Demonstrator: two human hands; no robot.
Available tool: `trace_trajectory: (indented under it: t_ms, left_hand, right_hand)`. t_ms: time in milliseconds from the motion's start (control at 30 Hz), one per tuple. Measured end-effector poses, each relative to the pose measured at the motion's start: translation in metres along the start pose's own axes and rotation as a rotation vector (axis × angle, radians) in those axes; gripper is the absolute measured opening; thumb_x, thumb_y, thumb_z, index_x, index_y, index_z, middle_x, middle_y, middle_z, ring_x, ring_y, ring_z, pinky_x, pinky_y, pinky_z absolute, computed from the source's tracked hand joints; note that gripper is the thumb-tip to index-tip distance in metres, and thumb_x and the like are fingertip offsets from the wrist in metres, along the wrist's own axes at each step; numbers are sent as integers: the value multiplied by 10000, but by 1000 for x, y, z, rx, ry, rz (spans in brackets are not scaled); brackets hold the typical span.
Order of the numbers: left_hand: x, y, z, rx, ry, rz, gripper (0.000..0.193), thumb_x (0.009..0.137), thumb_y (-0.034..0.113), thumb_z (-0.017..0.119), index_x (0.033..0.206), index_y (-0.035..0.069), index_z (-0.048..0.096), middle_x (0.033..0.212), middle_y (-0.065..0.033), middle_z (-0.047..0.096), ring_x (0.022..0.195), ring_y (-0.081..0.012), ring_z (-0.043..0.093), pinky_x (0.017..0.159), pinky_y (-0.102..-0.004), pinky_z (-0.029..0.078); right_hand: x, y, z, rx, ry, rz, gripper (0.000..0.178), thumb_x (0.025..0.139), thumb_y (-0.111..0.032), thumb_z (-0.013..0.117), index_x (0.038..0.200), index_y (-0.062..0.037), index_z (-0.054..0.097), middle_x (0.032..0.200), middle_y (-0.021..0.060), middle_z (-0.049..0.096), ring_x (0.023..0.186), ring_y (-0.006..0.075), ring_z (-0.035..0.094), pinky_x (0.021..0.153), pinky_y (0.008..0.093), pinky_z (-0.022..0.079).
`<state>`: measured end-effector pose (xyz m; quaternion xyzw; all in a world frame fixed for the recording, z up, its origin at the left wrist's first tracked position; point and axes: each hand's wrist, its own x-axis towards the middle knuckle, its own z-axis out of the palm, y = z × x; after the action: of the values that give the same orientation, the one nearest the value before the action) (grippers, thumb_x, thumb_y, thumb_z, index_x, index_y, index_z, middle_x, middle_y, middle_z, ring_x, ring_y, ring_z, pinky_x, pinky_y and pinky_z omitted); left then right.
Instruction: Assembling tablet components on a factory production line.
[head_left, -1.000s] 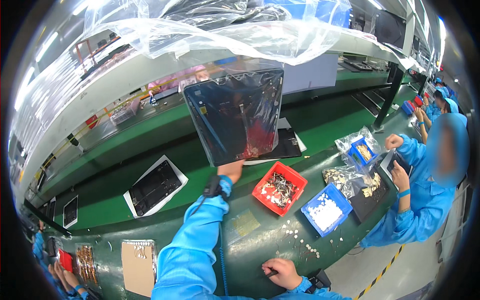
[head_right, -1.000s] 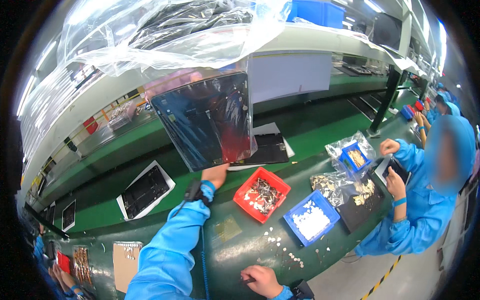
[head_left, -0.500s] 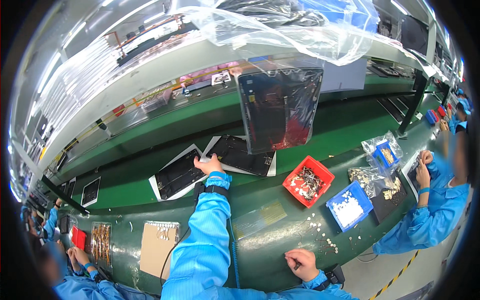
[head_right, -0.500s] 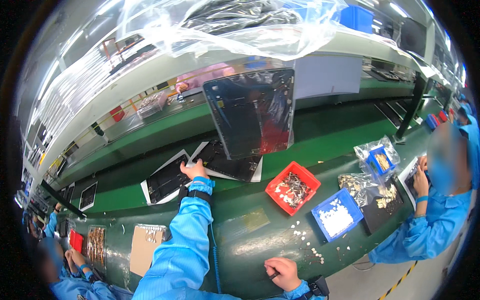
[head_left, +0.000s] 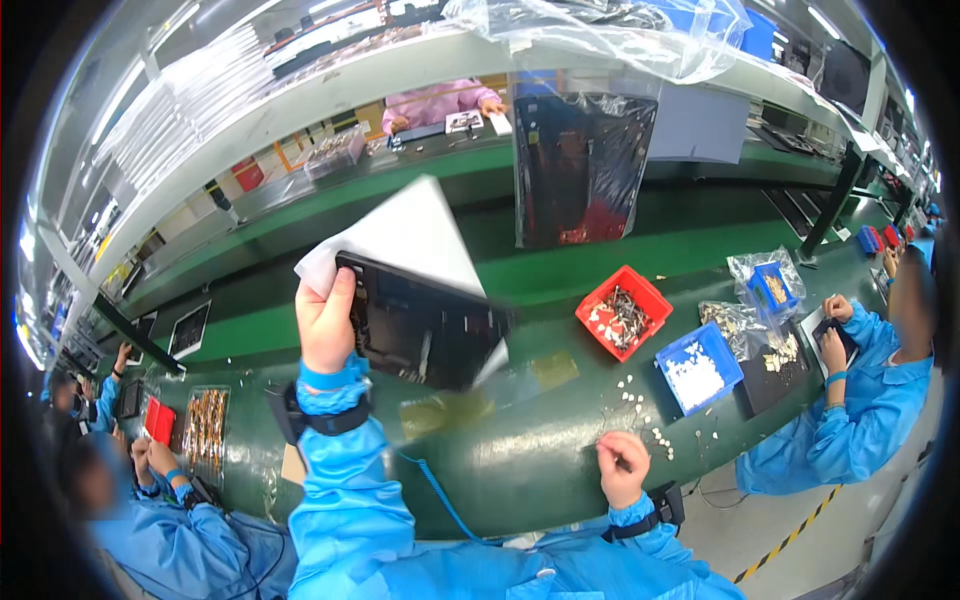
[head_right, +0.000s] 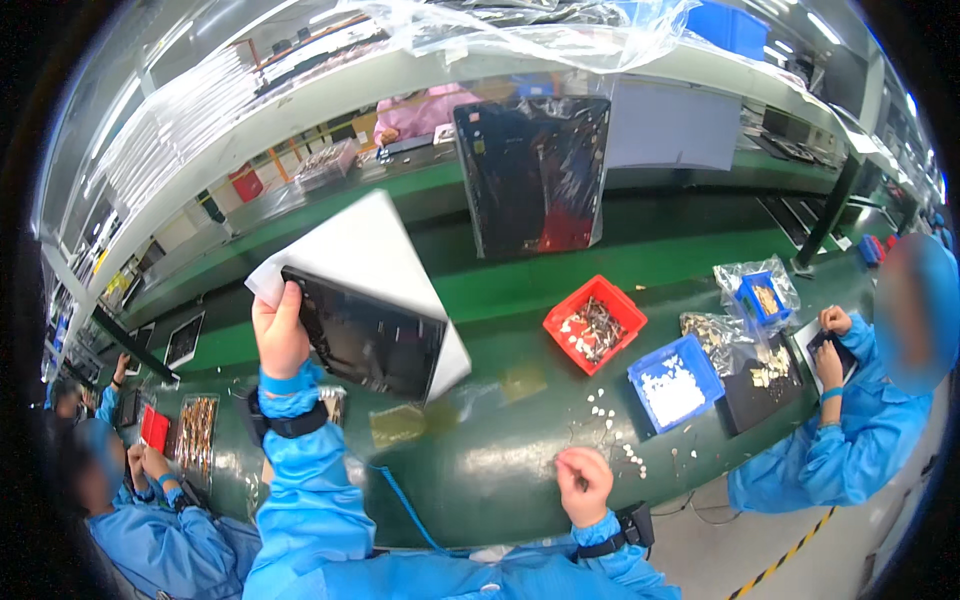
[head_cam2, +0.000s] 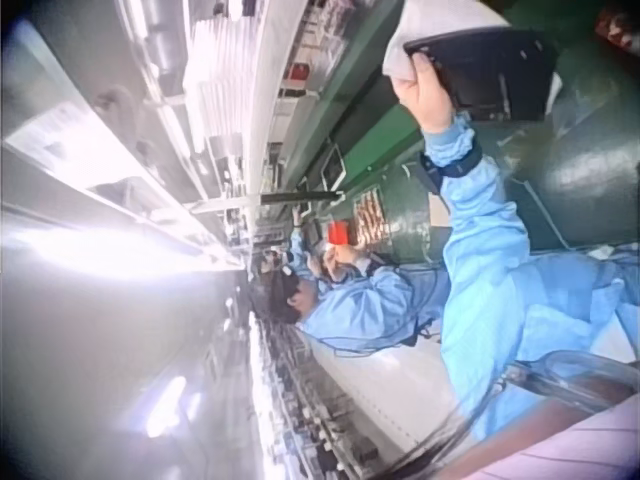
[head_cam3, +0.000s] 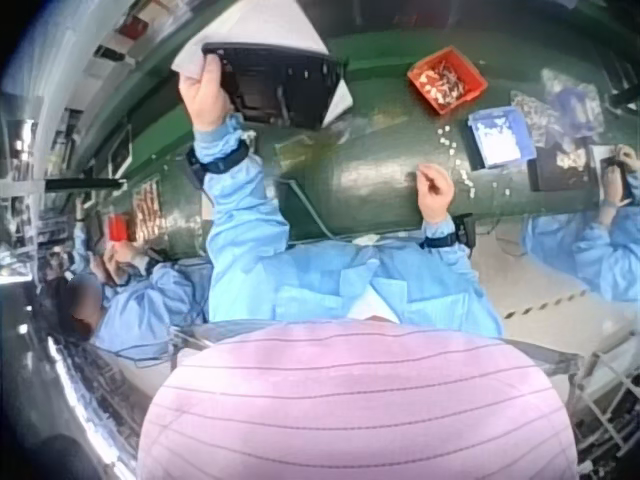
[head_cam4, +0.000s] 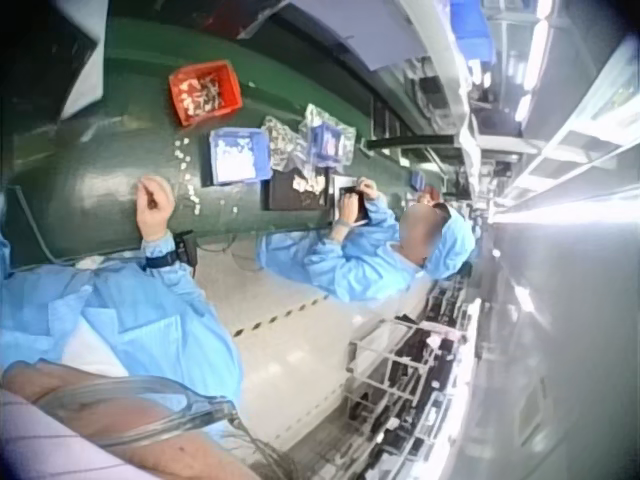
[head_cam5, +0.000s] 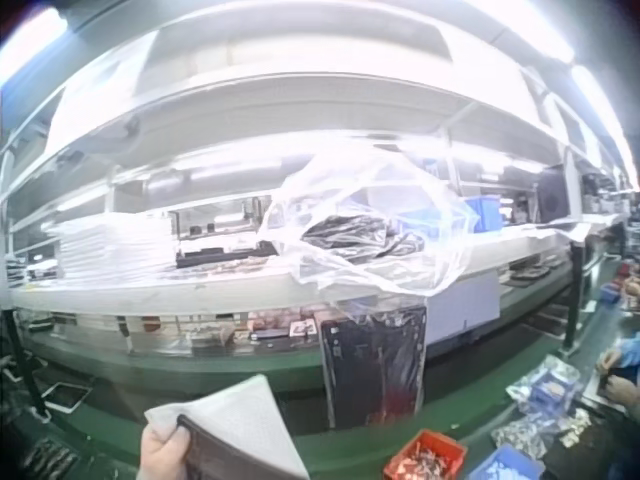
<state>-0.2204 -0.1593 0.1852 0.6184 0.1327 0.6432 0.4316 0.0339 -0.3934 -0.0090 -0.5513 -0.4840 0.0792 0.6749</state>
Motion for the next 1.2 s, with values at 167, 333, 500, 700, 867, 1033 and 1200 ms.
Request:
trace_trajectory:
  t_ms: [167, 333, 500, 700, 867, 1033, 1200]
  left_hand:
    - [-31, 29, 13, -96, -520, -553, 258, 851, 129, 561, 1080, 12, 562, 985, -20, 601, 907, -107, 546, 801, -267, 439]
    - [-95, -62, 65, -82, -875, -864, 247, 880, 159, 544, 1066, -2, 566, 890, 16, 597, 809, -67, 513, 736, -238, 438]
    - [-142, -120, 78, 494, -1093, -848, 257, 826, 218, 591, 990, 20, 590, 896, -88, 617, 806, -198, 555, 757, -307, 442]
    - [-153, -92, 63, 1012, -747, -161, 210, 687, 146, 648, 875, 57, 618, 893, -121, 553, 893, -318, 520, 757, -400, 445]
    - [-181, -84, 29, 1123, -747, -266, 66, 714, 130, 620, 734, 70, 641, 758, -96, 564, 790, -294, 547, 711, -384, 454]
    - [-194, -86, 23, 1042, -616, -233, 65, 709, 141, 622, 695, 78, 625, 737, -86, 560, 773, -281, 553, 666, -389, 465]
    - [-196, -85, 24, 1035, -541, -201, 49, 702, 129, 628, 688, 82, 624, 722, -81, 549, 755, -279, 545, 654, -384, 460]
  right_hand:
    - [-4, 11, -11, 81, 219, 180, 85, 760, 53, 596, 814, -12, 598, 826, 41, 578, 621, 76, 492, 529, 186, 379]
    - [9, -11, -21, 174, 302, 319, 121, 802, 30, 568, 914, -3, 537, 795, 72, 606, 629, 91, 545, 573, 196, 443]
    - [-1, -22, -21, 140, 118, 482, 86, 773, 5, 612, 843, 2, 563, 764, 61, 612, 577, 77, 514, 544, 191, 419]
    - [-29, -52, 5, -13, -529, 626, 121, 767, -88, 640, 825, 18, 634, 676, 50, 615, 600, 93, 552, 532, 235, 434]
    - [-39, -66, 17, -372, -817, 476, 147, 735, -182, 660, 782, -42, 652, 674, 129, 602, 610, 271, 590, 547, 339, 457]
    - [-48, -66, 23, -397, -851, 378, 135, 707, -183, 654, 771, -64, 657, 701, 111, 615, 637, 301, 588, 561, 378, 458]
    - [-48, -69, 29, -496, -887, 298, 108, 687, -168, 649, 741, -75, 642, 694, 101, 606, 644, 306, 585, 556, 390, 453]
